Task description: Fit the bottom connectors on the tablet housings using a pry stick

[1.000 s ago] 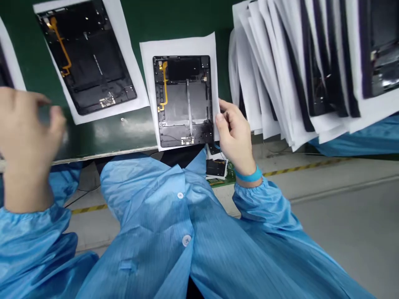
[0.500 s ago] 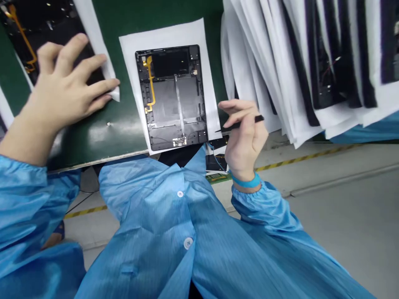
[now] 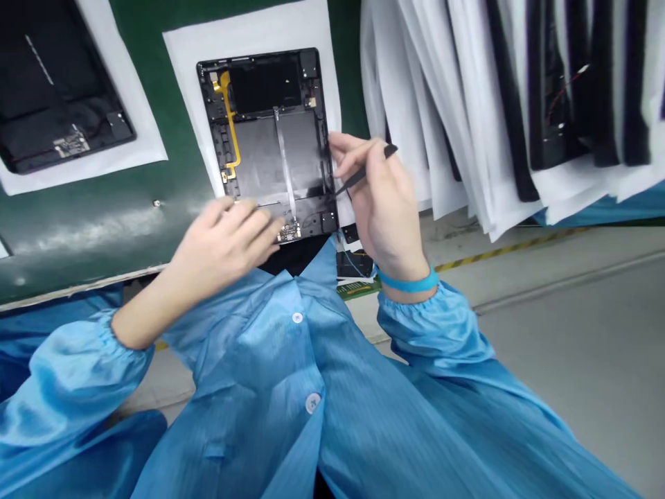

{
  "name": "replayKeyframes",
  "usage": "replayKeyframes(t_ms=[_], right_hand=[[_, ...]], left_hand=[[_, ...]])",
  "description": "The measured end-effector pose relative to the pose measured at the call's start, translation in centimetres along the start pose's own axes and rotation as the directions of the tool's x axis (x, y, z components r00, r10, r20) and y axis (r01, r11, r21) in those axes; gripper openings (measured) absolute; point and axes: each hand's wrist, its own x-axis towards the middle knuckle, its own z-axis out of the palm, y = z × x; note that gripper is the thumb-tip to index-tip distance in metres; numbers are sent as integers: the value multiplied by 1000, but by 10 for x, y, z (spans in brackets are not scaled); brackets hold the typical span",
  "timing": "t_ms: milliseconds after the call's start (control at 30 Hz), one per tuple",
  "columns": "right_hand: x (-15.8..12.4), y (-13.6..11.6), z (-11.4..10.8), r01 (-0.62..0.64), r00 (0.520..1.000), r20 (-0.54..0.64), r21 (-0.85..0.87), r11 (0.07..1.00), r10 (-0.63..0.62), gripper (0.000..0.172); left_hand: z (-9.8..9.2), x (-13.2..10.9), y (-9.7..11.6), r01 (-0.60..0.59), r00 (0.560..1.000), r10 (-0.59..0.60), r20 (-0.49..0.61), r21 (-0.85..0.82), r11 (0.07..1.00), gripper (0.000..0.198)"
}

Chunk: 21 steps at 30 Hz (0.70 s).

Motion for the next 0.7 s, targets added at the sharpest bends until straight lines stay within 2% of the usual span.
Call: replayKeyframes(t_ms=[67,167,267,367,433,500,600,700], right_hand=[[11,1,7,88,996,13,106,990,-90,46],[26,0,20,157,984,55,200,967,-171,47],[34,-5,30,230,970,56,111,967,-237,52],[32,-13,31,353,935,1,-11,935,-353,49],[28,-18,27,404,915,17,-42,914,-404,47],[25,-22,24,406,913,60,-35,913,-403,47],[20,-24,22,380,925,31,-23,925,-379,48],[17,-20,21,344,939,27,-97,934,-343,51]], left_hand=[[-3,-5,-7,82,996,-80,-45,38,996,41],[-14,-15,-25,134,985,-116,-126,142,981,38],[-17,-17,-30,177,975,-154,-163,132,975,36],[-10,-7,-22,208,967,-192,-169,80,975,40],[-4,3,-17,202,969,-194,-154,39,979,38],[1,10,-14,187,973,-187,-138,-15,982,35],[2,14,-14,179,975,-187,-123,-78,981,34],[-1,13,-16,182,976,-195,-99,-131,975,32]])
